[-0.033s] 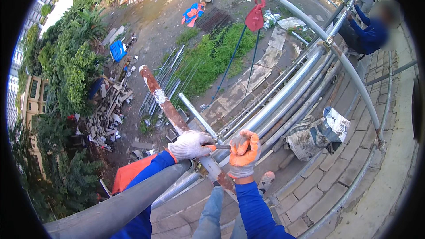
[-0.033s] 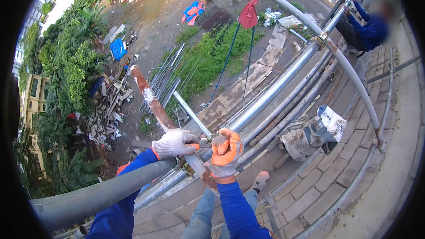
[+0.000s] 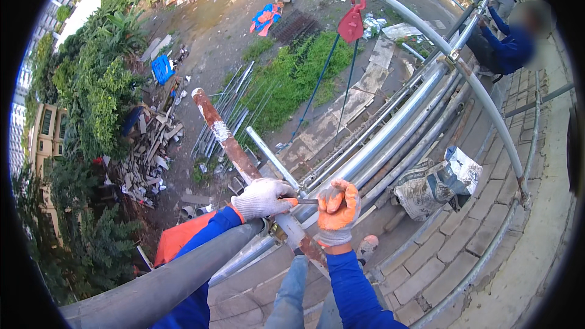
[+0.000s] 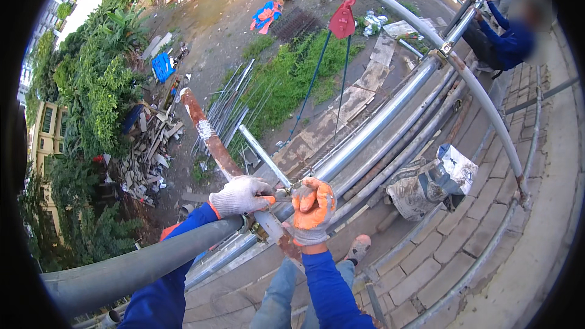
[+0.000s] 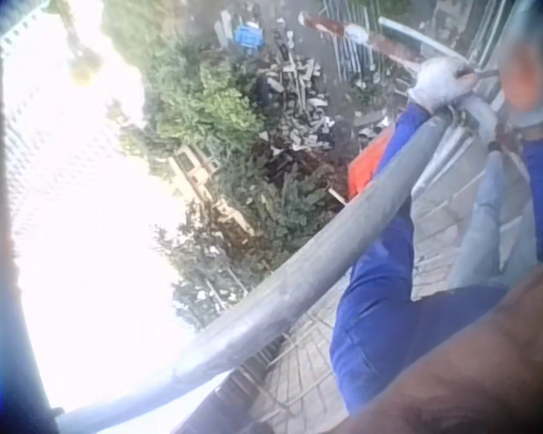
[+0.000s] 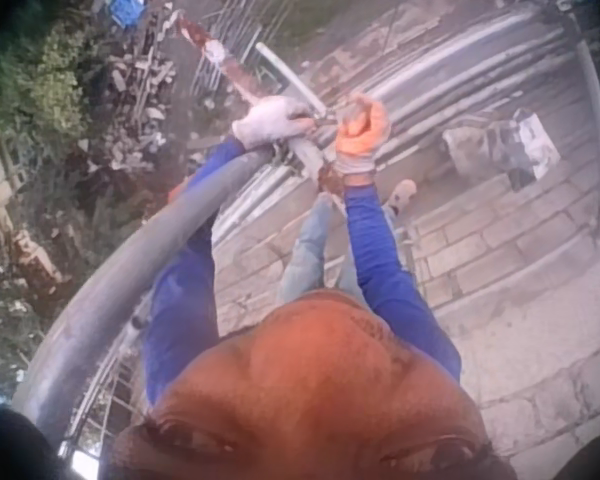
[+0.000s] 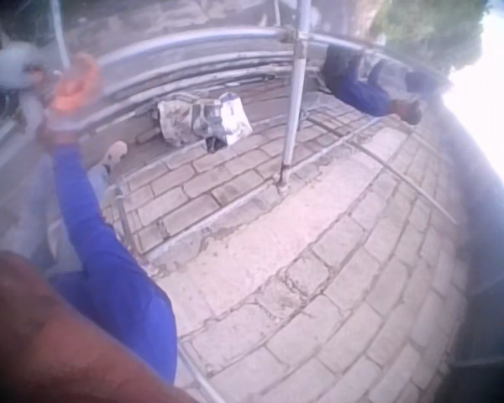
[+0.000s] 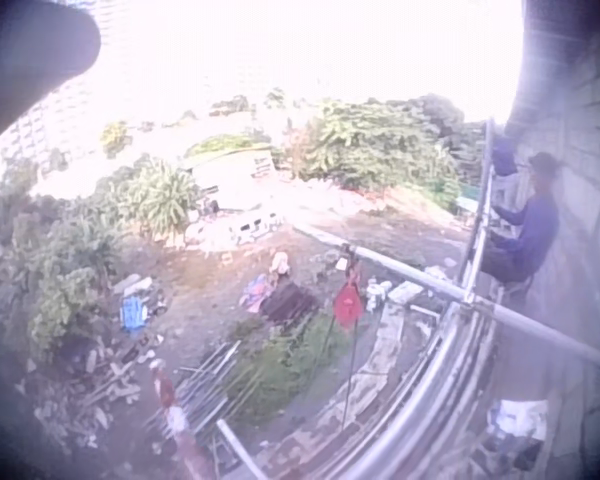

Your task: The person assembles a metal scaffolding structure on a rooftop. They use a wrench to tighten couplers at the joints of metal poles, secure the connections, and move along the wooden planks to reach different sections of the frame.

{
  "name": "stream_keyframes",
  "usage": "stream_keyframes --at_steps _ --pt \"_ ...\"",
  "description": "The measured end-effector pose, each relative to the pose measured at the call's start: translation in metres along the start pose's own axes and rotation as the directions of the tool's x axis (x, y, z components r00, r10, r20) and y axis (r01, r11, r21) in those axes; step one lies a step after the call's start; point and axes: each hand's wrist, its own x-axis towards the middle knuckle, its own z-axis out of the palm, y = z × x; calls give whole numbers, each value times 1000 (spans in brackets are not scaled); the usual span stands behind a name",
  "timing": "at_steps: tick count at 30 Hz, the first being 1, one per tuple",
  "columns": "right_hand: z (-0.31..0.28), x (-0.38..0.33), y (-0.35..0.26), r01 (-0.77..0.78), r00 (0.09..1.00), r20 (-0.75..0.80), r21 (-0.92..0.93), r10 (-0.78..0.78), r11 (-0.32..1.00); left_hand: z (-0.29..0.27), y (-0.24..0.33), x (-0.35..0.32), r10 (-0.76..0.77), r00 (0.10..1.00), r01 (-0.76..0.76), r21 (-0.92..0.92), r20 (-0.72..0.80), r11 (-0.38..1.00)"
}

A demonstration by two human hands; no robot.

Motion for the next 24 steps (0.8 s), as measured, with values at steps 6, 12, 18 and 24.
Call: stream_keyframes --at_steps 6,12,18,24 --pt "-38 -29 -50 -235 961 78 -267 265 935 12 -10 16 100 993 -95 67 -70 993" --pt "-29 -30 -110 -610 636 68 -564 768 556 12 -13 4 -85 996 84 -57 -5 995" --pt "-12 3 -96 -476 565 -364 -877 741 -69 13 -15 17 -132 991 131 -194 9 972" --pt "-61 -15 -78 -119 673 -24 -990 739 76 17 -23 17 -134 990 92 -507 -47 857"
